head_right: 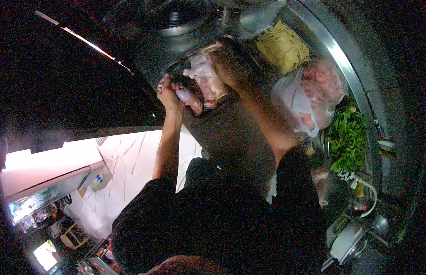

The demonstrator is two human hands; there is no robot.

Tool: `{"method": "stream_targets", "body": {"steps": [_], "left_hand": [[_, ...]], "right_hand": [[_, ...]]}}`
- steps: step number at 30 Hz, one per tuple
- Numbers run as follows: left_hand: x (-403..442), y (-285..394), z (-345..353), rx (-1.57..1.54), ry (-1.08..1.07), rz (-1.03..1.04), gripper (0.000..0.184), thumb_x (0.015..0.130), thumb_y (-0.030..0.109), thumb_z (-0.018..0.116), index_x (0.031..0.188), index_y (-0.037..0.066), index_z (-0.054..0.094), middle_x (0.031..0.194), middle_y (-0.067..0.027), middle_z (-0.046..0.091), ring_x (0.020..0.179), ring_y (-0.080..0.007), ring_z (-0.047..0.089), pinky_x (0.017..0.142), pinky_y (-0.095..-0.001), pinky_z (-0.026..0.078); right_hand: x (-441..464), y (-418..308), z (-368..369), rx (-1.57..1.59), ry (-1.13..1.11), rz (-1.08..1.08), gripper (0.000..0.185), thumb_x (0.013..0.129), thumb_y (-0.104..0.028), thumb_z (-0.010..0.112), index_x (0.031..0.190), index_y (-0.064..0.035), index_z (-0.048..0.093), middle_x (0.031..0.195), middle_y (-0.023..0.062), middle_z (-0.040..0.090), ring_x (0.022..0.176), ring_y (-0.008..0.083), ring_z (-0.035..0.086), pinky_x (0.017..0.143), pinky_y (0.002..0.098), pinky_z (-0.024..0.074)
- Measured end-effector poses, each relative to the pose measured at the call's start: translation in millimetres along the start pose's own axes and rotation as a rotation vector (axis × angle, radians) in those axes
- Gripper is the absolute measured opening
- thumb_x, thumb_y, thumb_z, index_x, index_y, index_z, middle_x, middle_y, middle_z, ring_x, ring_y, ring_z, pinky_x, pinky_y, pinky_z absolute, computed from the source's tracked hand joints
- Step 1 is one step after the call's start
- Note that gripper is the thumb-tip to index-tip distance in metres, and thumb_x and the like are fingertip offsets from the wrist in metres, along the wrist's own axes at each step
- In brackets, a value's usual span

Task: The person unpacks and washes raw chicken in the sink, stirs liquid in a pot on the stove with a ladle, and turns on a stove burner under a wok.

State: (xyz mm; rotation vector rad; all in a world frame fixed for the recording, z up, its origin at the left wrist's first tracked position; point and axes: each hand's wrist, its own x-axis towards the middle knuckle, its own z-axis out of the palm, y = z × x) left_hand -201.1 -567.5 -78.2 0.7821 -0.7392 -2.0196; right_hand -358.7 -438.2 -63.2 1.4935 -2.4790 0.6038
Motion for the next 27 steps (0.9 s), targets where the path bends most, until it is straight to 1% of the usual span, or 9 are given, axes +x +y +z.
{"method": "stream_targets", "body": {"steps": [4,7,10,14,17,20,22,24,27], "left_hand": [[-23,1,35,0.396,-0.326,0.109,0.022,0.086,0.012,0.058,0.105,0.000,0.060,0.078,-0.0060,0.062,0.062,-0.0074,0.053,0.054,-0.0220,0.044],[-43,-26,56,0.646,-0.565,0.471,0.042,0.079,0.004,0.059,0.120,0.001,0.052,0.099,-0.0144,0.065,0.083,-0.0223,0.062,0.074,-0.0309,0.048],[-52,-48,72,0.777,-0.551,0.431,0.045,0.073,-0.003,0.054,0.118,0.001,0.052,0.103,-0.0224,0.061,0.094,-0.0325,0.060,0.078,-0.0367,0.046],[-41,-52,76,0.825,-0.566,0.317,0.030,0.080,-0.001,0.050,0.110,-0.004,0.052,0.100,-0.0197,0.061,0.091,-0.0246,0.059,0.079,-0.0332,0.046],[-30,-54,70,0.705,-0.473,0.333,0.020,0.083,0.011,0.058,0.096,-0.004,0.058,0.086,-0.0201,0.063,0.083,-0.0312,0.061,0.073,-0.0373,0.046],[-76,1,84,0.798,-0.464,0.168,0.020,0.086,0.016,0.058,0.093,-0.002,0.059,0.082,-0.0155,0.063,0.078,-0.0231,0.060,0.070,-0.0337,0.046],[-82,-20,64,0.758,-0.481,0.430,0.016,0.084,0.015,0.061,0.089,0.000,0.060,0.079,-0.0085,0.062,0.075,-0.0171,0.057,0.069,-0.0289,0.045],[-90,-38,44,0.643,-0.493,0.381,0.016,0.085,0.016,0.061,0.089,0.000,0.060,0.077,-0.0084,0.062,0.070,-0.0154,0.058,0.063,-0.0288,0.046],[-102,-33,27,0.506,-0.487,0.292,0.014,0.084,0.014,0.062,0.088,0.001,0.060,0.073,-0.0068,0.062,0.066,-0.0132,0.058,0.060,-0.0279,0.046]], "right_hand": [[-6,7,-27,0.273,0.300,0.126,0.028,0.084,-0.025,0.060,0.102,-0.0038,0.056,0.094,0.0175,0.060,0.088,0.0346,0.059,0.076,0.0406,0.0465],[-9,-15,-67,0.361,0.240,0.191,0.028,0.082,-0.029,0.063,0.097,-0.0051,0.060,0.086,0.0169,0.061,0.080,0.0342,0.060,0.069,0.0398,0.0476],[-11,-31,-85,0.262,0.172,0.175,0.028,0.081,-0.030,0.064,0.096,-0.0068,0.062,0.082,0.0160,0.061,0.077,0.0330,0.060,0.066,0.0379,0.0479],[-8,-44,-96,0.006,0.181,-0.065,0.027,0.081,-0.029,0.064,0.099,-0.0082,0.063,0.082,0.0148,0.063,0.076,0.0307,0.061,0.065,0.0348,0.0480],[1,-50,-106,0.758,-0.011,0.350,0.029,0.081,-0.028,0.063,0.103,-0.0090,0.062,0.089,0.0139,0.065,0.082,0.0282,0.063,0.069,0.0353,0.0485],[27,-10,-78,0.469,0.170,0.158,0.027,0.083,-0.026,0.060,0.106,-0.0110,0.062,0.091,0.0133,0.065,0.085,0.0268,0.063,0.074,0.0354,0.0486],[39,-1,-59,0.409,-0.101,0.060,0.026,0.084,-0.025,0.058,0.105,-0.0120,0.063,0.092,0.0128,0.065,0.086,0.0255,0.064,0.077,0.0355,0.0482],[49,22,-6,0.455,-0.144,-0.305,0.025,0.083,-0.028,0.055,0.101,-0.0139,0.064,0.090,0.0128,0.065,0.081,0.0263,0.064,0.078,0.0369,0.0475],[55,-9,-9,-0.097,-0.540,-0.335,0.029,0.079,-0.033,0.058,0.099,-0.0132,0.065,0.092,0.0132,0.065,0.080,0.0285,0.063,0.078,0.0390,0.0466]]}}
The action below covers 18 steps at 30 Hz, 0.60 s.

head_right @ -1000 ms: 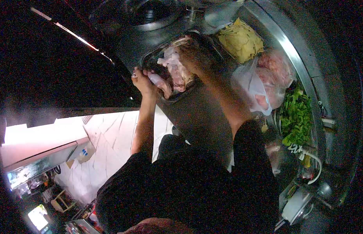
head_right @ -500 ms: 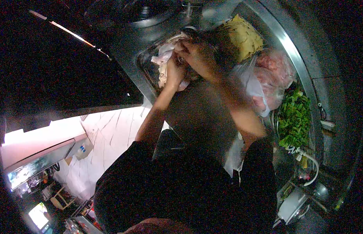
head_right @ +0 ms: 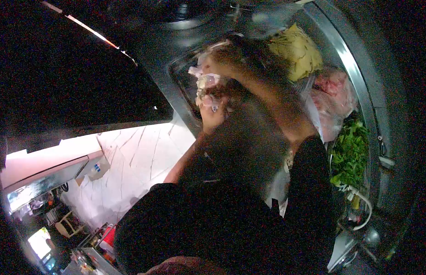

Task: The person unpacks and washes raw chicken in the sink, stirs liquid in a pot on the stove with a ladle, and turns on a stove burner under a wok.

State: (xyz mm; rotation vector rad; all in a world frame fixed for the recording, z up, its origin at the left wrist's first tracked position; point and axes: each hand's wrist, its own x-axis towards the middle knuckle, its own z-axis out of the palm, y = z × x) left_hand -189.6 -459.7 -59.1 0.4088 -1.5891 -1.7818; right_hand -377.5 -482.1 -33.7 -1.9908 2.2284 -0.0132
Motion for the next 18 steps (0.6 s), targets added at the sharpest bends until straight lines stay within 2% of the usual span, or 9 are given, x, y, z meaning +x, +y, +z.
{"method": "stream_targets", "body": {"steps": [1,4,6,8,10,12,14,16,18], "left_hand": [[-2,0,-3,-0.047,0.006,-0.024,0.013,0.083,0.014,0.062,0.087,0.001,0.061,0.073,-0.0060,0.062,0.066,-0.0125,0.058,0.060,-0.0275,0.046],[4,0,-17,0.095,-0.017,-0.119,0.013,0.084,0.014,0.062,0.087,0.001,0.062,0.074,-0.0045,0.062,0.068,-0.0109,0.057,0.060,-0.0270,0.046],[6,-6,-16,0.084,0.025,0.084,0.013,0.084,0.014,0.062,0.086,0.001,0.061,0.075,-0.0036,0.062,0.068,-0.0103,0.057,0.061,-0.0263,0.046],[7,-5,-15,0.071,0.044,0.192,0.013,0.085,0.013,0.062,0.086,0.000,0.061,0.075,-0.0031,0.062,0.068,-0.0100,0.057,0.062,-0.0259,0.045],[9,5,-12,0.038,0.046,0.190,0.012,0.085,0.013,0.061,0.086,0.000,0.061,0.076,-0.0030,0.062,0.068,-0.0100,0.056,0.062,-0.0257,0.045],[9,11,-10,-0.031,0.053,0.156,0.011,0.085,0.012,0.061,0.086,0.000,0.061,0.076,-0.0029,0.062,0.068,-0.0103,0.056,0.063,-0.0257,0.045],[8,10,-10,-0.060,0.061,0.141,0.011,0.085,0.011,0.061,0.087,0.001,0.061,0.076,-0.0030,0.062,0.068,-0.0105,0.056,0.063,-0.0258,0.045],[7,6,-10,-0.026,0.066,0.159,0.011,0.085,0.011,0.061,0.087,0.001,0.061,0.077,-0.0033,0.062,0.068,-0.0104,0.056,0.063,-0.0258,0.045],[7,3,-10,0.020,0.066,0.178,0.011,0.084,0.012,0.062,0.086,0.001,0.061,0.077,-0.0035,0.062,0.068,-0.0102,0.056,0.063,-0.0258,0.045]], "right_hand": [[9,-1,14,0.094,-0.109,-0.001,0.036,0.074,-0.036,0.061,0.102,-0.0135,0.064,0.091,0.0143,0.064,0.079,0.0306,0.061,0.075,0.0392,0.0462],[12,-18,13,0.038,-0.048,-0.047,0.038,0.075,-0.036,0.061,0.104,-0.0124,0.062,0.090,0.0159,0.062,0.080,0.0317,0.061,0.074,0.0392,0.0460],[-10,-39,-19,0.453,0.120,-0.221,0.035,0.078,-0.034,0.059,0.105,-0.0115,0.061,0.087,0.0173,0.061,0.079,0.0330,0.060,0.073,0.0395,0.0456],[-11,-44,-17,0.594,0.241,-0.228,0.030,0.082,-0.030,0.057,0.104,-0.0100,0.060,0.085,0.0183,0.061,0.078,0.0339,0.059,0.072,0.0400,0.0451],[6,-36,30,0.452,0.314,-0.076,0.026,0.084,-0.027,0.055,0.101,-0.0078,0.060,0.084,0.0190,0.060,0.077,0.0347,0.059,0.070,0.0406,0.0446],[14,-26,54,0.666,0.152,0.204,0.023,0.084,-0.024,0.055,0.097,-0.0061,0.060,0.082,0.0191,0.060,0.077,0.0348,0.058,0.068,0.0408,0.0442],[17,-16,71,0.638,0.123,0.257,0.021,0.083,-0.023,0.055,0.095,-0.0049,0.060,0.081,0.0186,0.059,0.076,0.0345,0.058,0.067,0.0410,0.0440],[18,-15,72,0.376,0.232,0.081,0.021,0.082,-0.022,0.056,0.092,-0.0042,0.060,0.080,0.0174,0.060,0.075,0.0339,0.058,0.066,0.0412,0.0440],[11,-17,58,0.392,0.181,0.061,0.019,0.079,-0.020,0.058,0.091,-0.0046,0.060,0.077,0.0149,0.060,0.074,0.0317,0.059,0.066,0.0405,0.0444]]}}
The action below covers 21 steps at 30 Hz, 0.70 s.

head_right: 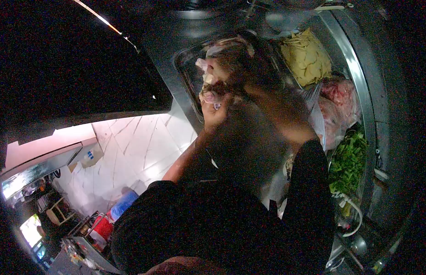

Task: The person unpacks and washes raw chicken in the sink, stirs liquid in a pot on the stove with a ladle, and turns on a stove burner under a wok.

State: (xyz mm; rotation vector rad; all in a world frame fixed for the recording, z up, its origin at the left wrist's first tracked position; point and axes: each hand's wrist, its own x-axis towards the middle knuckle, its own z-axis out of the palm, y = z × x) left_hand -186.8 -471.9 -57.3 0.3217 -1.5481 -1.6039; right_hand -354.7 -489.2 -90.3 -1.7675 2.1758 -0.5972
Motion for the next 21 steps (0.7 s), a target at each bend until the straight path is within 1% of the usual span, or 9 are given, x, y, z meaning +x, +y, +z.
{"method": "stream_targets", "body": {"steps": [1,3,6,8,10,13,16,19,21], "left_hand": [[0,0,0,0.025,-0.004,0.011,0.011,0.084,0.012,0.062,0.086,0.001,0.061,0.076,-0.0037,0.062,0.068,-0.0101,0.056,0.063,-0.0258,0.045],[0,5,0,0.041,0.017,-0.026,0.011,0.084,0.012,0.062,0.085,0.001,0.061,0.075,-0.0037,0.062,0.067,-0.0104,0.056,0.061,-0.0261,0.045],[-3,1,-3,0.049,0.023,-0.088,0.012,0.083,0.013,0.063,0.083,0.001,0.061,0.073,-0.0035,0.062,0.064,-0.0112,0.056,0.059,-0.0269,0.045],[-2,-1,-3,0.056,0.042,-0.100,0.012,0.083,0.013,0.063,0.082,0.001,0.061,0.071,-0.0032,0.062,0.062,-0.0117,0.056,0.058,-0.0274,0.045],[0,1,-2,0.069,0.080,-0.083,0.012,0.084,0.013,0.062,0.081,0.001,0.061,0.069,-0.0030,0.061,0.061,-0.0121,0.056,0.057,-0.0278,0.045],[2,0,-4,0.066,0.044,-0.076,0.012,0.084,0.013,0.062,0.081,0.001,0.061,0.068,-0.0031,0.061,0.060,-0.0116,0.056,0.056,-0.0272,0.045],[-1,-8,0,-0.063,0.051,-0.105,0.013,0.085,0.014,0.061,0.081,0.001,0.061,0.068,-0.0029,0.061,0.060,-0.0107,0.056,0.055,-0.0264,0.044],[-1,-9,-2,-0.011,0.040,-0.104,0.014,0.085,0.014,0.060,0.080,0.001,0.061,0.067,-0.0025,0.060,0.059,-0.0099,0.055,0.053,-0.0258,0.044],[1,4,-4,-0.008,0.038,-0.167,0.014,0.086,0.014,0.060,0.079,0.001,0.060,0.067,-0.0020,0.060,0.059,-0.0097,0.054,0.054,-0.0257,0.043]], "right_hand": [[-1,-6,-7,0.008,-0.026,-0.004,0.019,0.078,-0.019,0.059,0.090,-0.0049,0.060,0.076,0.0136,0.059,0.074,0.0305,0.059,0.066,0.0402,0.0446],[2,10,9,-0.127,0.090,-0.195,0.019,0.074,-0.016,0.060,0.090,-0.0054,0.060,0.073,0.0109,0.058,0.072,0.0294,0.058,0.065,0.0388,0.0445],[8,24,-5,-0.209,0.215,-0.352,0.015,0.075,-0.014,0.060,0.087,-0.0059,0.060,0.068,0.0068,0.055,0.067,0.0232,0.056,0.060,0.0338,0.0427],[9,18,-27,0.173,0.267,-0.170,0.013,0.077,-0.018,0.058,0.084,-0.0071,0.062,0.068,0.0061,0.056,0.066,0.0202,0.056,0.058,0.0320,0.0434],[4,2,-46,0.942,0.281,0.286,0.019,0.080,-0.026,0.057,0.081,-0.0089,0.064,0.073,0.0075,0.061,0.068,0.0197,0.058,0.061,0.0326,0.0465],[2,-9,-68,1.077,0.320,0.340,0.016,0.086,-0.020,0.051,0.079,-0.0085,0.060,0.064,-0.0005,0.048,0.058,0.0034,0.041,0.048,0.0197,0.0302],[3,-2,-73,0.574,0.168,0.414,0.017,0.085,-0.023,0.055,0.077,-0.0081,0.060,0.066,0.0021,0.055,0.057,0.0102,0.050,0.050,0.0240,0.0373],[7,14,-42,-0.053,0.403,-0.149,0.021,0.082,-0.030,0.059,0.078,-0.0090,0.062,0.072,0.0057,0.061,0.064,0.0202,0.060,0.057,0.0313,0.0451],[5,8,-43,-0.242,0.224,-0.219,0.024,0.080,-0.034,0.060,0.083,-0.0110,0.064,0.078,0.0072,0.062,0.074,0.0250,0.061,0.066,0.0359,0.0468]]}}
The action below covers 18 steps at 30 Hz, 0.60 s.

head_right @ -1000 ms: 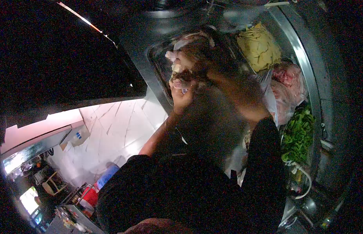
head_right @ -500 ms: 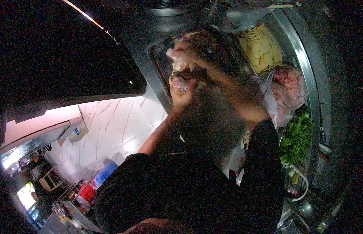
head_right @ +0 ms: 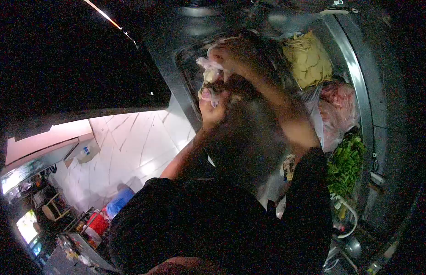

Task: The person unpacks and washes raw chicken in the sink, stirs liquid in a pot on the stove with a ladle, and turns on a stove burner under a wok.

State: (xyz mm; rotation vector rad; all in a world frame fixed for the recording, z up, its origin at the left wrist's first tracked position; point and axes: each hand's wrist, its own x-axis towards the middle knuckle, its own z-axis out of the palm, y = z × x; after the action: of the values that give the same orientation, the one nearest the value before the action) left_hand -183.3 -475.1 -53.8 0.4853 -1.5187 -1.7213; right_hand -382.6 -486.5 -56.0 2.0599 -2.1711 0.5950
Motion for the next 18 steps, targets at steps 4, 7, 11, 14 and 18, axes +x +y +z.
{"method": "stream_targets", "body": {"steps": [4,7,11,14,18], "left_hand": [[-3,-5,1,-0.112,0.028,-0.044,0.015,0.085,0.014,0.060,0.078,0.002,0.059,0.067,-0.0012,0.058,0.059,-0.0093,0.053,0.054,-0.0260,0.043],[-3,-10,-4,0.002,0.002,0.047,0.016,0.085,0.015,0.061,0.077,0.002,0.058,0.067,-0.0008,0.057,0.059,-0.0093,0.052,0.055,-0.0263,0.043],[-4,-19,-4,-0.025,0.024,0.052,0.016,0.085,0.015,0.061,0.077,0.001,0.058,0.069,-0.0010,0.058,0.061,-0.0103,0.053,0.057,-0.0260,0.043],[-2,-22,-4,0.007,0.011,0.115,0.015,0.086,0.015,0.061,0.079,0.002,0.059,0.071,-0.0009,0.058,0.063,-0.0110,0.053,0.058,-0.0257,0.043],[0,-11,0,-0.097,0.025,0.108,0.011,0.086,0.013,0.060,0.082,0.003,0.059,0.072,-0.0008,0.057,0.063,-0.0112,0.052,0.058,-0.0259,0.042]], "right_hand": [[21,-37,-13,-0.179,-0.503,0.075,0.026,0.074,-0.036,0.060,0.082,-0.0115,0.066,0.077,0.0137,0.063,0.073,0.0304,0.061,0.068,0.0433,0.0469],[15,-38,3,-0.244,-0.428,-0.040,0.030,0.075,-0.038,0.061,0.083,-0.0090,0.064,0.085,0.0109,0.063,0.083,0.0303,0.060,0.075,0.0415,0.0455],[1,-20,47,-0.191,-0.039,0.084,0.029,0.075,-0.032,0.061,0.082,-0.0036,0.061,0.077,0.0160,0.062,0.073,0.0350,0.061,0.068,0.0446,0.0461],[5,-25,37,-0.040,-0.141,0.153,0.027,0.076,-0.028,0.060,0.082,-0.0014,0.061,0.075,0.0181,0.062,0.071,0.0368,0.060,0.067,0.0451,0.0463],[13,-26,43,-0.059,-0.280,0.208,0.023,0.077,-0.023,0.059,0.082,-0.0012,0.060,0.077,0.0182,0.061,0.074,0.0357,0.061,0.067,0.0438,0.0467]]}}
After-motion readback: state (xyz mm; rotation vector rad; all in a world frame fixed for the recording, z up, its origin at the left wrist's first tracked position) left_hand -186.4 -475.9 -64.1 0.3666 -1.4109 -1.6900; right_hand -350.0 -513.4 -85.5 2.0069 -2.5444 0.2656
